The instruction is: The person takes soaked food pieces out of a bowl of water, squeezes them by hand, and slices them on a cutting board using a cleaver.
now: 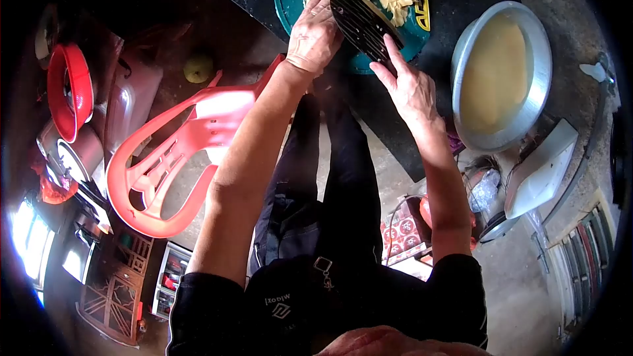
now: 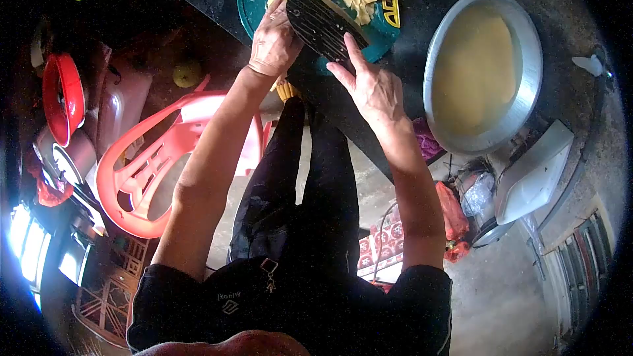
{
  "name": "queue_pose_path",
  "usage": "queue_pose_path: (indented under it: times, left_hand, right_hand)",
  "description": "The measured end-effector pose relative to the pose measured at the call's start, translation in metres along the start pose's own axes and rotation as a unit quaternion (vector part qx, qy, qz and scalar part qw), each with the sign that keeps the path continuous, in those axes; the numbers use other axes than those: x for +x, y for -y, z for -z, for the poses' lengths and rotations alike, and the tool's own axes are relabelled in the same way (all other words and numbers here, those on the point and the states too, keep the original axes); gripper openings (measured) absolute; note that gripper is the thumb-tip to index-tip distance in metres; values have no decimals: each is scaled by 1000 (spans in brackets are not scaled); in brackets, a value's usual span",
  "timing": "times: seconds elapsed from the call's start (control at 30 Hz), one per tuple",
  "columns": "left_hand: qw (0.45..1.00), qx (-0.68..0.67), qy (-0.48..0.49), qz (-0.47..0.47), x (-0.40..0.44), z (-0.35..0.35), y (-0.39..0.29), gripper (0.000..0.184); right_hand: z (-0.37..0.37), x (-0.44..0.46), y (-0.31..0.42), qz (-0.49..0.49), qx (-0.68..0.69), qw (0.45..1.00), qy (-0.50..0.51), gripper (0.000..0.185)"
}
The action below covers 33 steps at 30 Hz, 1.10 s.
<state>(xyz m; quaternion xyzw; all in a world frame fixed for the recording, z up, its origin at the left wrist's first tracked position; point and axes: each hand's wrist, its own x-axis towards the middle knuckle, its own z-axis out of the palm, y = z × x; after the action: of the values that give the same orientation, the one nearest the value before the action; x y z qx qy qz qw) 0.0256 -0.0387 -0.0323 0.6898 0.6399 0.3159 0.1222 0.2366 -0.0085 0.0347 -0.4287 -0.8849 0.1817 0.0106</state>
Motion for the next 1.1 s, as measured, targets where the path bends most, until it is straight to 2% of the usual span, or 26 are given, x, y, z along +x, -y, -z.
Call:
queue_pose_path:
  times: [0.17,0.27,0.37,0.4,0.53,0.67,0.77,0.83,0.9,1.0,1.1]
  left_hand:
    - [1000,-10,3,16,2,2,-3,35]
    - [999,17,19,41,-3,-3,0,31]
    - [999,-5,-29,35,1,-8,3,27]
    - [999,-8,-35,36,1,-9,3,26]
    - [999,-17,-46,11,3,-7,1,27]
    - [999,1,-40,11,2,-6,0,30]
    - [999,10,-47,14,4,-5,-3,28]
    - [999,9,-34,17,3,-5,-3,28]
    - [999,5,-30,28,2,-8,-4,28]
    - [997,9,-64,31,0,-13,-9,30]
    - [996,-2,-80,28,-2,-12,-12,32]
  right_hand:
    - [-29,29,-12,46,19,999,11,60]
    - [-43,73,7,52,50,995,-63,61]
    - [-55,94,4,76,79,988,-108,64]
    - [-51,94,5,57,74,993,-75,65]
    - [-50,96,6,45,71,994,-70,65]
    - [-17,46,6,-83,122,985,85,66]
    - [-17,26,-4,-95,119,987,56,63]
    - [-29,50,-8,-40,137,989,40,62]
    - [-22,73,9,-74,177,981,26,63]
    - [-30,103,10,-49,173,984,-9,62]
    - [-7,93,7,-155,302,940,31,60]
